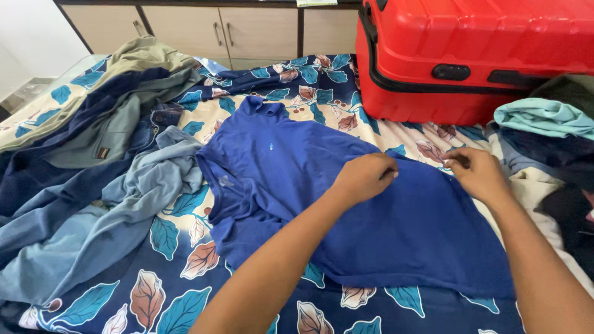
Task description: The person folds a light green button-up shirt, then a pair of olive green trousers, and finally a blue t-shirt on a bed. Each item is smoothed, folded into a compact rectangle, and placed aside.
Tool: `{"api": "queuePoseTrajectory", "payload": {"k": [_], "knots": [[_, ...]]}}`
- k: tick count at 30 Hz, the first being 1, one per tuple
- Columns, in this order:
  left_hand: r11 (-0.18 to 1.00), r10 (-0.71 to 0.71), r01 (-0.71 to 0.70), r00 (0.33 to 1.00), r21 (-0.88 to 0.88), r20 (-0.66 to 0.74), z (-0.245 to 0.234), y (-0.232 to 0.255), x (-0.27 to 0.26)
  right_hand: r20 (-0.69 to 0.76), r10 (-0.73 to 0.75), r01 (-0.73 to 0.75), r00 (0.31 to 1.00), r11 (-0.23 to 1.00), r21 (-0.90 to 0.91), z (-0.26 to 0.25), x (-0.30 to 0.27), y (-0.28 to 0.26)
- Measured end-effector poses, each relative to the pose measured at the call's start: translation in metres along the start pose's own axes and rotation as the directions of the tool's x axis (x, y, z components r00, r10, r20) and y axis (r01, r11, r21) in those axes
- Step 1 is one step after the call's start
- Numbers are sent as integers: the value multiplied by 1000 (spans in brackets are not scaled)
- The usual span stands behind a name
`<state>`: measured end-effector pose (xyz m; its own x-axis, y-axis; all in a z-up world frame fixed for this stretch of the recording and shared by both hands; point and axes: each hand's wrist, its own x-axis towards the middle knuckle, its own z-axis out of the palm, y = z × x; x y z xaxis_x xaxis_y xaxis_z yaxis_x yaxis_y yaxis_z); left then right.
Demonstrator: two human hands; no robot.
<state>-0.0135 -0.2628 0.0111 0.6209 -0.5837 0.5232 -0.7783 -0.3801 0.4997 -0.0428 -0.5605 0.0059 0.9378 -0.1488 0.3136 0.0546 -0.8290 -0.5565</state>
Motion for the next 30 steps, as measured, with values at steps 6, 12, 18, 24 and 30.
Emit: {"api": "queuePoseTrajectory", "payload": {"k": [6, 12, 18, 24, 30], "knots": [[997, -80, 80, 991, 0, -109, 45, 8, -19, 92, 65, -58, 994, 995, -78, 48, 40, 2], [987, 140, -131, 986, 97, -89, 48, 7, -23, 486, 72, -43, 871, 997, -70, 60, 79, -2], [990, 136, -131, 985, 55, -109, 37, 15, -26, 610, 108, -232, 785, 964, 128, 34, 102, -14], [988, 149, -144, 983, 51, -111, 37, 16, -25, 436, 223, -357, 872, 900, 252, 14, 117, -9], [990, 144, -144, 983, 13, -111, 37, 17, -25, 503, 203, -267, 840, 962, 57, 32, 121, 19]]}}
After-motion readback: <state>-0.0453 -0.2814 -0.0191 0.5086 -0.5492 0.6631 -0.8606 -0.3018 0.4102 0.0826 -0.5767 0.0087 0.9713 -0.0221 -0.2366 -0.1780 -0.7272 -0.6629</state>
